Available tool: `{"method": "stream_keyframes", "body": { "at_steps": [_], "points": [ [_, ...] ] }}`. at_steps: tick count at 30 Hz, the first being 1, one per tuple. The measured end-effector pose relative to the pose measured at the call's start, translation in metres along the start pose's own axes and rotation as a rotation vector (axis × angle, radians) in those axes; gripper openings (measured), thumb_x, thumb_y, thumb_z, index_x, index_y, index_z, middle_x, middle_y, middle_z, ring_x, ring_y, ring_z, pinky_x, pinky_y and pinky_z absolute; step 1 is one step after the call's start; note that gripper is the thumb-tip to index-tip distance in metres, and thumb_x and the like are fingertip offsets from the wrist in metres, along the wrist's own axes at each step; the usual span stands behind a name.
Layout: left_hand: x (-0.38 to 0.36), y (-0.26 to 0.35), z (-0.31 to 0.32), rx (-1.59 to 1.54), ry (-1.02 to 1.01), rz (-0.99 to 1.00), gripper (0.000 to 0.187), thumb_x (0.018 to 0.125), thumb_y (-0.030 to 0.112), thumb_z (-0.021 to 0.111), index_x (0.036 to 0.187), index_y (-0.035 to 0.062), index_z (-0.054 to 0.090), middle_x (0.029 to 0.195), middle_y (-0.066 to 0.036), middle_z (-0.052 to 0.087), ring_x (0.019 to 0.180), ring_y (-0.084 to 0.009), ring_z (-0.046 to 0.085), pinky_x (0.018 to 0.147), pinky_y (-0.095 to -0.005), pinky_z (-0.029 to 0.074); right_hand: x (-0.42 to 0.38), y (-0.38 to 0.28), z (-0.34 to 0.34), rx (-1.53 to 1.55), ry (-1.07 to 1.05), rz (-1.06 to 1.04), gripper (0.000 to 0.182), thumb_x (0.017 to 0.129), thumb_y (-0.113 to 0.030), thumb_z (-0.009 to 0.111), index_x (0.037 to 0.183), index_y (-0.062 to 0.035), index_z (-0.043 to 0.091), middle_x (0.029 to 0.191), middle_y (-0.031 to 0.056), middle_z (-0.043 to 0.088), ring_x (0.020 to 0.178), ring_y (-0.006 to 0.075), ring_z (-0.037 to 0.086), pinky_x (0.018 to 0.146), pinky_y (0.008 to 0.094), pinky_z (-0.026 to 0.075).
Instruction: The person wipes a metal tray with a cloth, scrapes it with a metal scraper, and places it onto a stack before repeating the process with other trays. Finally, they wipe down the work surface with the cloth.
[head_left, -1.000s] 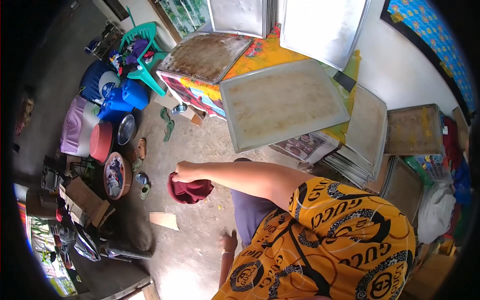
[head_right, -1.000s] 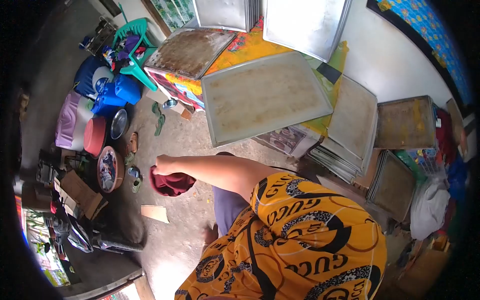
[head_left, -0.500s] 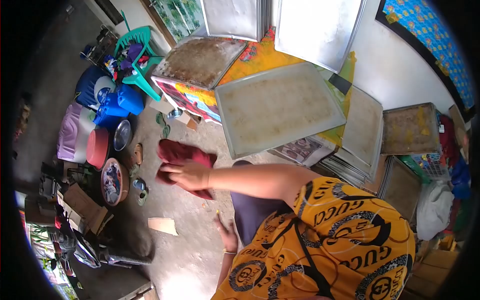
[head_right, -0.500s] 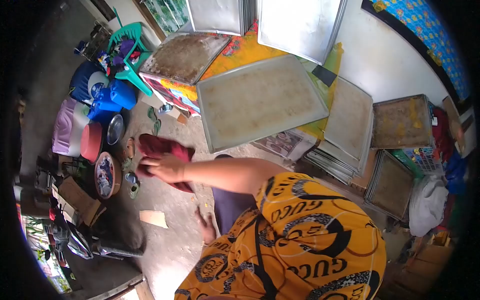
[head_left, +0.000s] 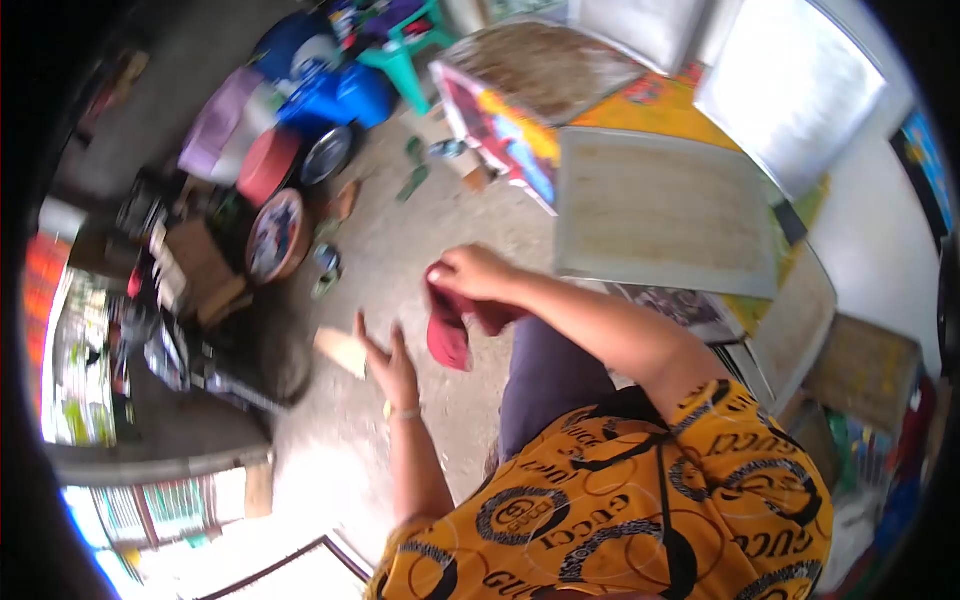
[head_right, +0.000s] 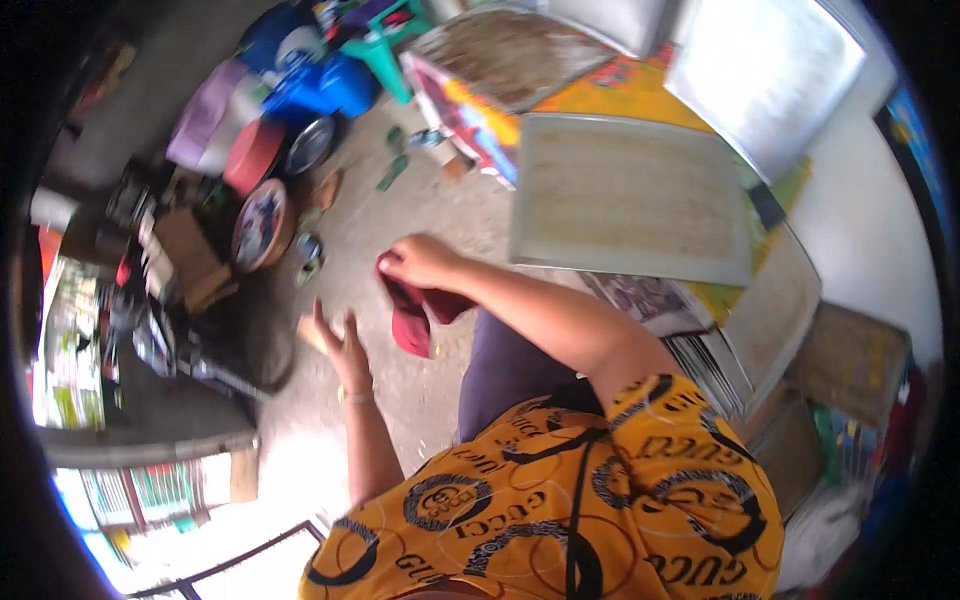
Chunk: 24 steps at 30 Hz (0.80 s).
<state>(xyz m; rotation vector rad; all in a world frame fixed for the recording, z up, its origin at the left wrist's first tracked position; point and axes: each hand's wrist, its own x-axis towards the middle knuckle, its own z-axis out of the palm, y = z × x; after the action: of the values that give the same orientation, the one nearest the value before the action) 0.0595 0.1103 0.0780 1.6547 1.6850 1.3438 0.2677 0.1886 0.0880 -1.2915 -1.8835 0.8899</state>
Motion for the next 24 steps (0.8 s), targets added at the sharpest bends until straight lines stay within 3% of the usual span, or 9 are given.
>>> {"method": "stream_keyframes", "body": {
  "at_steps": [2,4,8,12,14,16,18,22,24],
  "points": [
    [0.013,0.024,0.007,-0.247,0.008,0.001,0.059,0.09,0.01,0.057,0.141,0.0009,0.028,0.146,-0.014,0.031,0.135,-0.0223,0.027,0.111,-0.0377,0.021,0.005,-0.004,-0.018,0.025,-0.07,0.031,0.039,0.083,-0.037,0.062,0.085,0.0019,0.065,0.078,0.0223,0.064,0.071,0.0279,0.065,0.066,0.0397,0.048],
    [0.016,0.038,0.017,-0.531,-0.059,-0.094,0.059,0.09,0.009,0.057,0.141,0.0025,0.027,0.147,-0.013,0.029,0.136,-0.0235,0.025,0.111,-0.0369,0.021,0.002,-0.016,-0.043,0.339,-0.136,0.168,0.037,0.084,-0.033,0.063,0.092,0.0039,0.066,0.082,0.0088,0.068,0.073,0.013,0.061,0.07,0.0304,0.048],
    [0.004,0.071,0.023,-0.581,-0.238,-0.259,0.056,0.093,0.028,0.052,0.142,0.0103,0.03,0.14,-0.018,0.039,0.127,-0.0287,0.04,0.101,-0.0422,0.034,-0.003,-0.035,-0.089,0.826,-0.212,0.476,0.037,0.081,-0.031,0.065,0.092,0.0042,0.066,0.083,0.0091,0.067,0.068,0.0145,0.062,0.063,0.0284,0.05],
    [0.002,0.071,0.036,-0.82,-0.531,-0.579,0.068,0.091,0.049,0.05,0.143,0.0109,0.028,0.14,-0.018,0.039,0.129,-0.0329,0.037,0.102,-0.0491,0.031,-0.022,-0.061,-0.119,1.049,-0.144,0.649,0.029,0.081,-0.026,0.064,0.09,0.002,0.063,0.08,0.0074,0.066,0.066,0.0153,0.061,0.062,0.0276,0.05],
    [0.001,0.066,0.046,-1.064,-0.723,-0.668,0.078,0.086,0.06,0.049,0.142,0.0086,0.031,0.139,-0.015,0.042,0.128,-0.0307,0.039,0.104,-0.0473,0.031,-0.028,-0.022,-0.11,0.965,-0.164,0.393,0.026,0.082,-0.023,0.063,0.092,0.0011,0.063,0.079,0.0071,0.065,0.067,0.0156,0.061,0.064,0.0273,0.051],
    [-0.001,0.085,0.051,-1.343,-0.891,-0.743,0.079,0.085,0.062,0.05,0.14,0.0064,0.034,0.138,-0.013,0.044,0.127,-0.028,0.041,0.105,-0.046,0.032,-0.029,-0.014,-0.109,1.005,-0.249,0.355,0.023,0.082,-0.021,0.062,0.093,0.0001,0.063,0.081,0.0071,0.065,0.069,0.0156,0.062,0.065,0.0268,0.051],
    [-0.003,0.087,0.053,-1.405,-0.855,-0.878,0.068,0.086,0.048,0.058,0.134,0.0032,0.041,0.131,-0.011,0.05,0.121,-0.0239,0.048,0.103,-0.0418,0.037,-0.027,-0.01,-0.114,1.171,-0.396,0.534,0.021,0.083,-0.018,0.061,0.094,-0.0009,0.063,0.085,0.0074,0.065,0.071,0.0154,0.062,0.066,0.0262,0.051],
    [0.001,0.089,0.062,-1.294,-0.761,-0.89,0.042,0.087,0.022,0.063,0.122,0.002,0.052,0.117,-0.01,0.06,0.107,-0.0227,0.058,0.095,-0.0383,0.044,-0.05,-0.006,-0.131,0.959,0.039,0.459,0.024,0.083,-0.012,0.061,0.104,-0.0022,0.063,0.098,0.0091,0.064,0.074,0.015,0.063,0.068,0.0268,0.051],
    [0.005,0.087,0.065,-1.269,-0.734,-0.861,0.033,0.087,0.013,0.062,0.117,0.0011,0.056,0.112,-0.009,0.063,0.101,-0.0219,0.061,0.091,-0.0366,0.047,-0.07,0.023,-0.146,0.758,0.295,0.402,0.033,0.084,-0.011,0.06,0.116,-0.0016,0.059,0.109,0.0108,0.062,0.092,0.0183,0.061,0.082,0.0298,0.049]
  ]
}}
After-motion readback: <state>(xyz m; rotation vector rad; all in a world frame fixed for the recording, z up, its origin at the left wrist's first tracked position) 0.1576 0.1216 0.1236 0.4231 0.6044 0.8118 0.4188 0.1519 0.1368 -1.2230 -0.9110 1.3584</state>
